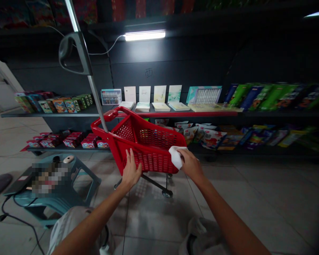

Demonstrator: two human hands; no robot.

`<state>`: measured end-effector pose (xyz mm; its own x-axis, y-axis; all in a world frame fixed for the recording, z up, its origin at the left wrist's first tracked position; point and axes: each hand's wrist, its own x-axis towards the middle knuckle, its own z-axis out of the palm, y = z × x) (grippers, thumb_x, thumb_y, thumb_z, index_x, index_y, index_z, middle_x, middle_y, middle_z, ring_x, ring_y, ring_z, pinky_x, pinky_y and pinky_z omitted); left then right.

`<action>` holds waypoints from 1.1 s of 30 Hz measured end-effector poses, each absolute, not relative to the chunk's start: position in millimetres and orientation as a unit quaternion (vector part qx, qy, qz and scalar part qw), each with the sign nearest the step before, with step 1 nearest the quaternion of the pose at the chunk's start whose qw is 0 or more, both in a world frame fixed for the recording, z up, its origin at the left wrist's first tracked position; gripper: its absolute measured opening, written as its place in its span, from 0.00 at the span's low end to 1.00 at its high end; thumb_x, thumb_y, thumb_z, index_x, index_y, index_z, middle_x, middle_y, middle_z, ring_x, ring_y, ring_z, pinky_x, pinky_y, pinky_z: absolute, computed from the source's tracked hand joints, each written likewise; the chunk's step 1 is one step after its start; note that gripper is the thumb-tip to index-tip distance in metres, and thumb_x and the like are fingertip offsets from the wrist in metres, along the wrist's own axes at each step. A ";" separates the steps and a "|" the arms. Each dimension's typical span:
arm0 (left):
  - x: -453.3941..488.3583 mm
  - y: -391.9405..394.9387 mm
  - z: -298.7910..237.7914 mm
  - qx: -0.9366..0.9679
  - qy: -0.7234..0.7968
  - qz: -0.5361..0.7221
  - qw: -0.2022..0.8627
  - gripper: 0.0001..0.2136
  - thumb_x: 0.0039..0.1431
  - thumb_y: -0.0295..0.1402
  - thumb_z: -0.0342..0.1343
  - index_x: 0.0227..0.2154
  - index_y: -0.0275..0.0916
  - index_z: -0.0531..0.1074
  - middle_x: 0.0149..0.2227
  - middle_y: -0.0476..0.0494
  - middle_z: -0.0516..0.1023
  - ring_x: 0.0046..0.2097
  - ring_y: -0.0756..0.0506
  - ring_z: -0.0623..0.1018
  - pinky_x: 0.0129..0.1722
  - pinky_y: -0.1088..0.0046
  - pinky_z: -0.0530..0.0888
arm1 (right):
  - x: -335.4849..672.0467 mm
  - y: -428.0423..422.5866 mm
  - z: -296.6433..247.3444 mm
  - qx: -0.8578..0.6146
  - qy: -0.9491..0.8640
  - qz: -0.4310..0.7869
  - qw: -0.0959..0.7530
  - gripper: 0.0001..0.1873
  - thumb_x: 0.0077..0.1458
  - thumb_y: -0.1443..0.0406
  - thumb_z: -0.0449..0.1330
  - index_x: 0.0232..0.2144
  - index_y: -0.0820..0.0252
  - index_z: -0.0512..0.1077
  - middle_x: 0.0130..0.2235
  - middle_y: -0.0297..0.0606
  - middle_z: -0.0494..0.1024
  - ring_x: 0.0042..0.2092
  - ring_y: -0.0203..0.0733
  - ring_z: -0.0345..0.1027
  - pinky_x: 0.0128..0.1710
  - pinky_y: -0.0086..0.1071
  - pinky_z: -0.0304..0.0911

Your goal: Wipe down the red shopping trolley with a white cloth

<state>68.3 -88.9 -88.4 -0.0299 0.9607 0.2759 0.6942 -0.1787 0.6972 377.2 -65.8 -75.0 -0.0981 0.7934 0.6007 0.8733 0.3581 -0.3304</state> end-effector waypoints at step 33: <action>64.7 -66.7 -93.4 0.523 0.653 0.474 0.274 0.53 0.59 0.43 0.59 0.71 0.23 0.27 0.74 0.16 0.22 0.74 0.33 0.25 0.74 0.51 0.40 | 299.2 -146.3 -56.0 -0.358 -0.844 0.163 0.366 0.15 0.62 0.71 0.53 0.48 0.56 0.73 0.51 0.45 0.78 0.55 0.48 0.72 0.56 0.43 0.68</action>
